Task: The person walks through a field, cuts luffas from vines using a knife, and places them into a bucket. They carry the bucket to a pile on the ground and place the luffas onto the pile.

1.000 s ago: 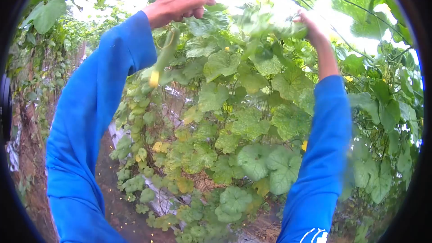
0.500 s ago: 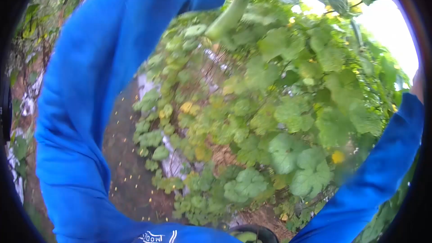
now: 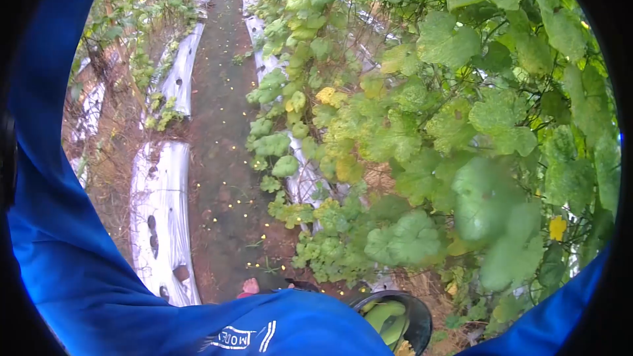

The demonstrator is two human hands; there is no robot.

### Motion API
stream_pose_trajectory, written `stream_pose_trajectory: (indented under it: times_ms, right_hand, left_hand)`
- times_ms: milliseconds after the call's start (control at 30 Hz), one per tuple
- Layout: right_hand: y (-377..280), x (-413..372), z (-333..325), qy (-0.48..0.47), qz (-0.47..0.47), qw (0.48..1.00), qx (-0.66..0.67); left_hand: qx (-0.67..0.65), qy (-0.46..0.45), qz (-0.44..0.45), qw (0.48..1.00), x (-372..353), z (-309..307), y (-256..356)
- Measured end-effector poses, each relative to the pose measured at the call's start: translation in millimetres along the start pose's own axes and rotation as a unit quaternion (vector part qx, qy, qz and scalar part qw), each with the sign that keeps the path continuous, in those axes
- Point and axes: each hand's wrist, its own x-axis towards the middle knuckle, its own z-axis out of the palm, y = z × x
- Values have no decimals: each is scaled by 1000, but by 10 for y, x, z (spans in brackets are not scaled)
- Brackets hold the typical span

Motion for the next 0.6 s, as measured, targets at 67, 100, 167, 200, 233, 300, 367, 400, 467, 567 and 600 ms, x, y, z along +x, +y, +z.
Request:
stream_pose_trajectory:
  times_ms: [67, 100, 167, 200, 233, 300, 367, 400, 467, 567, 600]
  right_hand:
    - [-39, -102, 133, 10, -6, 1000, 20]
    - [-38, -137, 227, 17, -9, 999, 29]
    - [-55, -217, 359, 25, -13, 999, 39]
    - [-49, -244, 423, 30, -16, 998, 44]
    - [-59, -266, 477, 36, -19, 998, 45]
    - [-46, -286, 579, 42, -28, 997, 51]
    - [-2, -242, 690, 48, -41, 996, 60]
    - [34, -228, 740, 53, -50, 995, 68]
    - [62, -183, 837, 71, -70, 993, 63]
    - [57, -163, 940, 83, -83, 992, 54]
    - [59, -150, 985, 87, -86, 991, 55]
  left_hand:
    - [9, 10, -30, 999, -25, -32, -15]
    - [20, 32, -54, 998, 13, -121, -103]
    - [30, 80, -111, 990, 97, -249, -292]
    - [24, 96, -145, 985, 161, -330, -404]
    - [15, 91, -163, 982, 162, -324, -432]
    - [9, 59, -166, 984, 65, -129, -344]
    - [15, 45, -159, 986, 119, -58, -273]
    - [15, 39, -154, 987, 168, -68, -288]
    - [35, 30, -139, 989, 426, -176, -327]
    - [48, 21, -131, 990, 819, -389, -360]
    - [50, 19, -132, 990, 946, -467, -392]
